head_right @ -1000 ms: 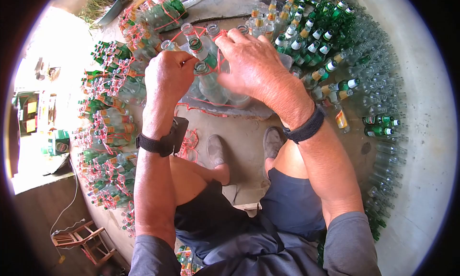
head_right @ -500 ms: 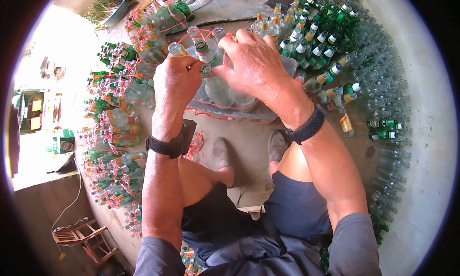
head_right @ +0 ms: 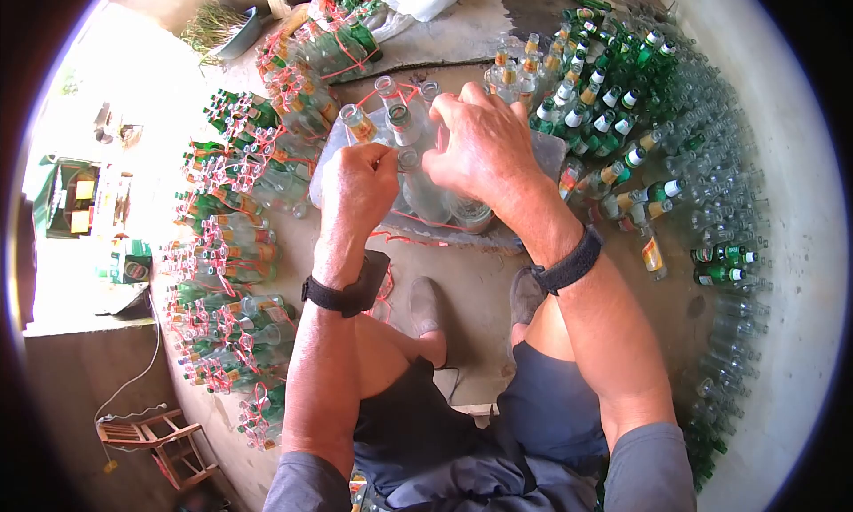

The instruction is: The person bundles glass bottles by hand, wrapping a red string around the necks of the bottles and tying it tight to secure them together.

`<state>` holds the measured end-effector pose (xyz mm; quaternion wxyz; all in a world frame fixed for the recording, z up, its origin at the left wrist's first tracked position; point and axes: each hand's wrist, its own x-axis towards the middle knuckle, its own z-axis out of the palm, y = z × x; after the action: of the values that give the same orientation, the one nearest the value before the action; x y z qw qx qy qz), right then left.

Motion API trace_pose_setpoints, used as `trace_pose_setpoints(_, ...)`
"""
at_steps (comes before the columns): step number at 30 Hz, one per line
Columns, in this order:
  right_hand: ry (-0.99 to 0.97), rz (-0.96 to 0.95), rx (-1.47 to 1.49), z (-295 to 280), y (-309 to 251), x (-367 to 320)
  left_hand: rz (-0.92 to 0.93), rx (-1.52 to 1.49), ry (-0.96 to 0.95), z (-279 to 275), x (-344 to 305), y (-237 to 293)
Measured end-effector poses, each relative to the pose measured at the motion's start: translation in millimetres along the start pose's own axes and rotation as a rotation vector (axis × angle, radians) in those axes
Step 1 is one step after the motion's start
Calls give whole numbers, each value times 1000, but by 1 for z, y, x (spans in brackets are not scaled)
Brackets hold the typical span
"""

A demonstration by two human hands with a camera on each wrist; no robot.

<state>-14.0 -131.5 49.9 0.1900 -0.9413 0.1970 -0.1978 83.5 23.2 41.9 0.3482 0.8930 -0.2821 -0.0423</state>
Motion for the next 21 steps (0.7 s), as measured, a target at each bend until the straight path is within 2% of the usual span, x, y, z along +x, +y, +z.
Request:
trace_pose_setpoints(3,-24,29,7,-2,-2,1,-29,-20,-9,2,0,-4)
trace_pose_setpoints(6,-48,60,-6,-2,-6,4,34,-34,48,6,1,-7)
trace_pose_setpoints(8,-52,65,-11,-2,-6,4,-69,-127,12,1,0,0)
trace_pose_setpoints(21,-75,87,-49,-1,-6,9,-55,-64,-2,3,-4,-5)
